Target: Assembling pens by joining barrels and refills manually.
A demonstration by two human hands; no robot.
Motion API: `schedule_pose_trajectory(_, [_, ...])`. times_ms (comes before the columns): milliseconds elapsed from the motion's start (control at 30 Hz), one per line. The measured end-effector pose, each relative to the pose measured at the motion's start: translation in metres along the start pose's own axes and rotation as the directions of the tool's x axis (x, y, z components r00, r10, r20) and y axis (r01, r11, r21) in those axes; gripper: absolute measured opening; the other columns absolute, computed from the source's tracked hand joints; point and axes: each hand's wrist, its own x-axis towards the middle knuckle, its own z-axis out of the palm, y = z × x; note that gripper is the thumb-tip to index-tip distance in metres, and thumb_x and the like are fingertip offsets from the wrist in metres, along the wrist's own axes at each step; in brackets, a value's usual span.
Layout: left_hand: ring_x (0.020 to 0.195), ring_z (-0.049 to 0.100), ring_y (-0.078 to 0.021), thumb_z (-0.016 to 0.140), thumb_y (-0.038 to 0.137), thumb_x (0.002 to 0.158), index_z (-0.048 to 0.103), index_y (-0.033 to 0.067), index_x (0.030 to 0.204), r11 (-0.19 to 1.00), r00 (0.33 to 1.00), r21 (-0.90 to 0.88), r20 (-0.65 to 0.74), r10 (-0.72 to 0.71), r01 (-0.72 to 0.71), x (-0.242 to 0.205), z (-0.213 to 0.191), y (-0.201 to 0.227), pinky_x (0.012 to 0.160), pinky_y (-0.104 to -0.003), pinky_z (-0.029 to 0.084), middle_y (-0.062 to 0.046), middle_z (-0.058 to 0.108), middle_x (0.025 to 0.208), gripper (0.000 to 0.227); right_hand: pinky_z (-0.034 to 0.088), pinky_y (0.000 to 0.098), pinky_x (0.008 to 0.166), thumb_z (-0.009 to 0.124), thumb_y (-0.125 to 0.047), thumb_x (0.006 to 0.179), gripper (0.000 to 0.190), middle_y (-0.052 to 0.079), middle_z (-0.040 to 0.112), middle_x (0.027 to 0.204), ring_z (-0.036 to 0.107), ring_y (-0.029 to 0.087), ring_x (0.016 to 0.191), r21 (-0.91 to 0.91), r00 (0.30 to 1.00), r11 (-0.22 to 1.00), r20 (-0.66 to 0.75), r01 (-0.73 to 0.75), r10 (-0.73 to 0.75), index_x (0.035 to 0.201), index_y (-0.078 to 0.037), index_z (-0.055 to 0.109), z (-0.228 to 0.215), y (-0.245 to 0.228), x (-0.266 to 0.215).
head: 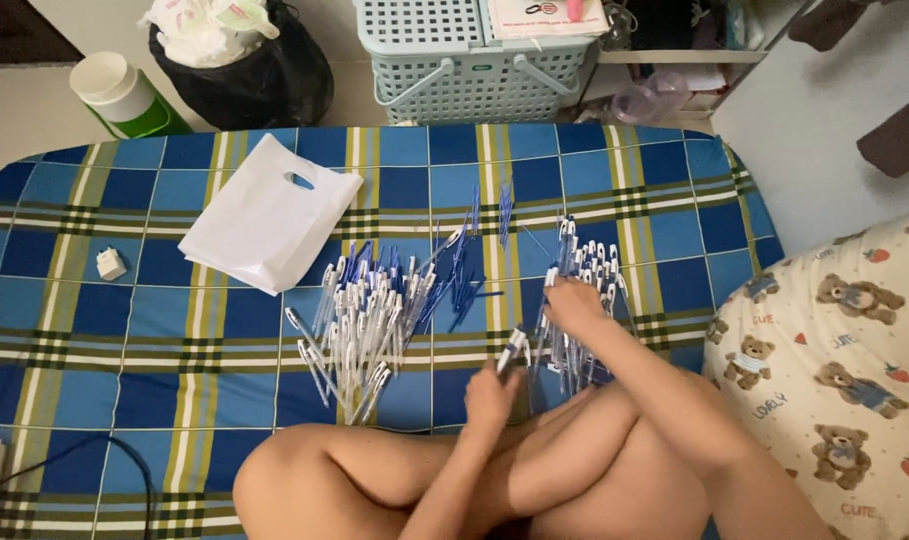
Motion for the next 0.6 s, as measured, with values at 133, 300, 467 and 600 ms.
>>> schedule_pose_trajectory(133, [0.087, 0.076, -0.0450, 0.078, 0.035, 0.087, 0.074, 0.0018, 0.111, 0.996, 0.999, 0.083, 0.032, -0.028, 0.025, 0.003, 0.022, 0.009, 0.073, -0.057, 0.062, -0.025, 0.075, 0.088, 0.041, 0.059, 0.0502, 0.072, 0.066, -0.024, 0.087, 0.026, 0.019, 0.074, 0.088, 0.073, 0.037, 0.086, 0.062, 0.997, 0.998, 0.076, -0.022, 0.017, 0.094, -0.003, 0.079, -0.027, 0.006, -0.027])
schedule_pose_trajectory(300, [0.085, 0.076, -0.0438, 0.066, 0.032, 0.096, 0.070, 0.0032, 0.106, 0.999, 0.999, 0.051, -0.033, -0.005, 0.007, 0.026, 0.035, 0.018, 0.072, -0.058, 0.063, -0.022, 0.073, 0.084, 0.031, 0.057, 0.0520, 0.082, 0.075, -0.040, 0.079, 0.032, 0.017, 0.078, 0.089, 0.074, 0.040, 0.090, 0.173, 0.832, 0.982, 0.530, 0.081, -0.162, 0.087, -0.009, 0.082, -0.046, -0.002, -0.076])
schedule_pose_trajectory(467, [0.090, 0.076, -0.0440, 0.057, 0.030, 0.101, 0.061, 0.0026, 0.116, 1.000, 0.994, 0.007, -0.107, 0.016, -0.016, 0.034, 0.018, 0.047, 0.076, -0.058, 0.062, -0.026, 0.073, 0.092, 0.031, 0.058, 0.0493, 0.085, 0.074, -0.045, 0.078, 0.037, 0.014, 0.078, 0.097, 0.073, 0.039, 0.098, 0.319, 0.742, 0.942, 0.607, 0.102, -0.286, 0.096, -0.013, 0.081, -0.044, -0.035, -0.083])
schedule_pose_trajectory(600, [0.088, 0.075, -0.0395, 0.048, 0.025, 0.106, 0.055, 0.0000, 0.123, 0.994, 0.964, 0.039, -0.242, 0.112, -0.106, 0.051, 0.017, 0.062, 0.068, -0.052, 0.065, -0.025, 0.071, 0.102, 0.031, 0.059, 0.0495, 0.080, 0.074, -0.040, 0.075, 0.045, 0.024, 0.075, 0.094, 0.072, 0.042, 0.090, 0.272, 0.756, 0.949, 0.583, 0.162, -0.296, 0.096, 0.000, 0.078, -0.026, -0.040, -0.078])
